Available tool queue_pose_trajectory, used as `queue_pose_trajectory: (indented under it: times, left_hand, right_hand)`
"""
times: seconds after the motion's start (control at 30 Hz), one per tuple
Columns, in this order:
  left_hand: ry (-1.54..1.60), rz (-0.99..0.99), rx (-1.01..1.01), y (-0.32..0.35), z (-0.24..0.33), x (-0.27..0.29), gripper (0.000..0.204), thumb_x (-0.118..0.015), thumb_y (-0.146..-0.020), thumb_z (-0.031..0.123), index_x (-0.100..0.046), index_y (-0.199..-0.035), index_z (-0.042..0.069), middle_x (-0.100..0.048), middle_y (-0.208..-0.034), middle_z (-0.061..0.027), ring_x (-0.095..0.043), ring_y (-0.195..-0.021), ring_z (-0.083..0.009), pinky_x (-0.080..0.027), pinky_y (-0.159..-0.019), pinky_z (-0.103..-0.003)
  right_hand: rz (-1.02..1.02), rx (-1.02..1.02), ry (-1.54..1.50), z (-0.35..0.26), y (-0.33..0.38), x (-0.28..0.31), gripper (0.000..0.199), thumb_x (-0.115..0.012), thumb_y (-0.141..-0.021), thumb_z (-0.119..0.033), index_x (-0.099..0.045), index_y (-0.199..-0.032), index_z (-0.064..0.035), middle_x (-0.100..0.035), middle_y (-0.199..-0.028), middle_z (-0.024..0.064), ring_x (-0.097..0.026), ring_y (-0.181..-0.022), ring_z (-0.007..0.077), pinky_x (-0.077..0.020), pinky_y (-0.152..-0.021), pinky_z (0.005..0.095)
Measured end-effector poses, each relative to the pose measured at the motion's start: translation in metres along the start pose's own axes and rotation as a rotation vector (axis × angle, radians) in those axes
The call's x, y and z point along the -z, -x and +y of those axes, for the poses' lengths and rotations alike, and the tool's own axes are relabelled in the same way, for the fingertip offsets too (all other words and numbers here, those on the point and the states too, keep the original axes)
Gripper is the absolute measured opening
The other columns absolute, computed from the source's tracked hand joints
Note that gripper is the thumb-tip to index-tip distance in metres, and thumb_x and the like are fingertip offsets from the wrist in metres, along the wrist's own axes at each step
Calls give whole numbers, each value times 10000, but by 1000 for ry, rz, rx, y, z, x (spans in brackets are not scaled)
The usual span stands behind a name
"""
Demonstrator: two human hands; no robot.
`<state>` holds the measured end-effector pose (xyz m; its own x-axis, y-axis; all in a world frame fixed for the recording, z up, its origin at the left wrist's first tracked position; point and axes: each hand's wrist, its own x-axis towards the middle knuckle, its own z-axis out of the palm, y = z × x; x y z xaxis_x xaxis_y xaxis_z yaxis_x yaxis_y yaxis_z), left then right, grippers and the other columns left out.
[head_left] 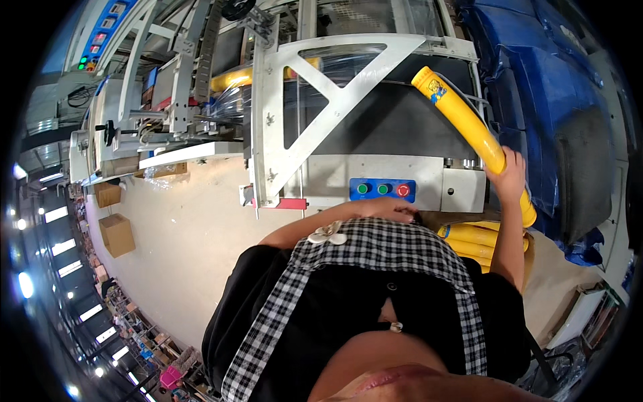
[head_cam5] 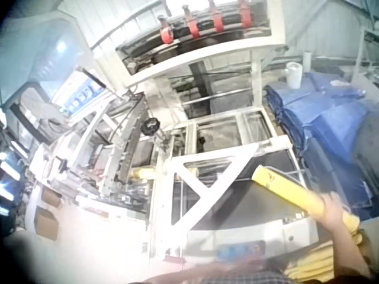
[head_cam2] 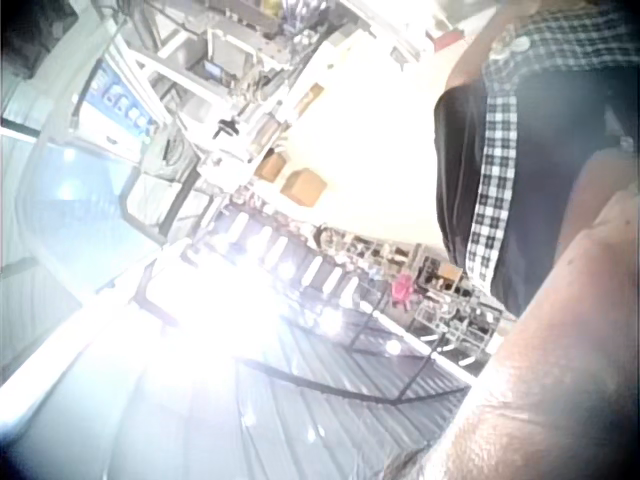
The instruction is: The person picks up yellow inflatable toys from a cardboard box and places them onto a conveyor belt machine. They repeatedly handle the items, arranging them in the box and feeding them into the machine.
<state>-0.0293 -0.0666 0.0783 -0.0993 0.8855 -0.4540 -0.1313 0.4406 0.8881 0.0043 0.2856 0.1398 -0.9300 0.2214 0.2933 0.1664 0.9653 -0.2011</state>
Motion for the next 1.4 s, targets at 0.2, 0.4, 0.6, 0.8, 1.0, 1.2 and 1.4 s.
queue_pose_trajectory:
  times: [0.2,0.4,0.6,0.8,1.0,1.2,1.4]
  left_hand:
    - [204,85,-15,7,2,-14,553,-489,-980,454,-487,-1379,72,-552,-1318,-100,-505,-1232,-213,-373,-1051,-319]
    - [253,120,38,11,-8,-19,528,-505,-982,435,-494,-1372,79,-573,-1288,-90,-508,-1218,-192,-375,-1038,-309]
    - [275,109,65,13,7,-18,538,-503,-983,429,-482,-1370,56,-579,-1271,-97,-510,-1206,-183,-375,-1033,-297]
    - [355,104,54,10,-8,-25,526,-509,-986,391,-465,-1378,43,-581,-1251,-117,-528,-1181,-192,-391,-1017,-298]
    - [99,-23,-35,-10,-25,-22,462,-525,-986,318,-481,-1374,70,-585,-1222,-72,-530,-1154,-147,-414,-989,-292]
    - [250,-147,50,-25,-45,-18,426,-513,-991,225,-471,-1376,49,-568,-1264,-73,-504,-1183,-136,-380,-1020,-286]
    - [359,-255,197,-27,12,-20,443,-477,-993,161,-416,-1389,-27,-528,-1336,-122,-477,-1245,-176,-339,-1064,-291]
  right_hand:
    - [-3,91,134,40,-81,-14,589,-801,-638,-173,-578,-1182,-153,-564,-1076,91,-535,-1013,314,-468,-877,419]
    - [-76,331,48,30,-157,-72,627,-819,-645,-216,-566,-1217,-175,-562,-1096,75,-531,-1058,301,-455,-917,410]
    - [-33,329,-150,-19,-183,-115,486,-776,-728,-287,-630,-1169,-144,-580,-1112,87,-538,-1069,306,-438,-946,422]
    - [246,52,-269,17,-77,-78,288,-722,-805,-247,-678,-1045,-94,-618,-1047,132,-568,-1039,319,-436,-915,407]
    - [326,-879,456,122,222,-84,341,-681,-833,-338,-642,-960,-24,-603,-881,208,-575,-884,402,-471,-793,477]
    - [-979,-806,66,59,428,-77,285,-570,-845,-259,-676,-994,-40,-691,-959,196,-657,-934,372,-530,-772,461]
    - [-232,-1913,369,6,357,-79,566,-679,-790,-361,-527,-1203,-6,-515,-1256,196,-554,-1151,335,-506,-874,400]
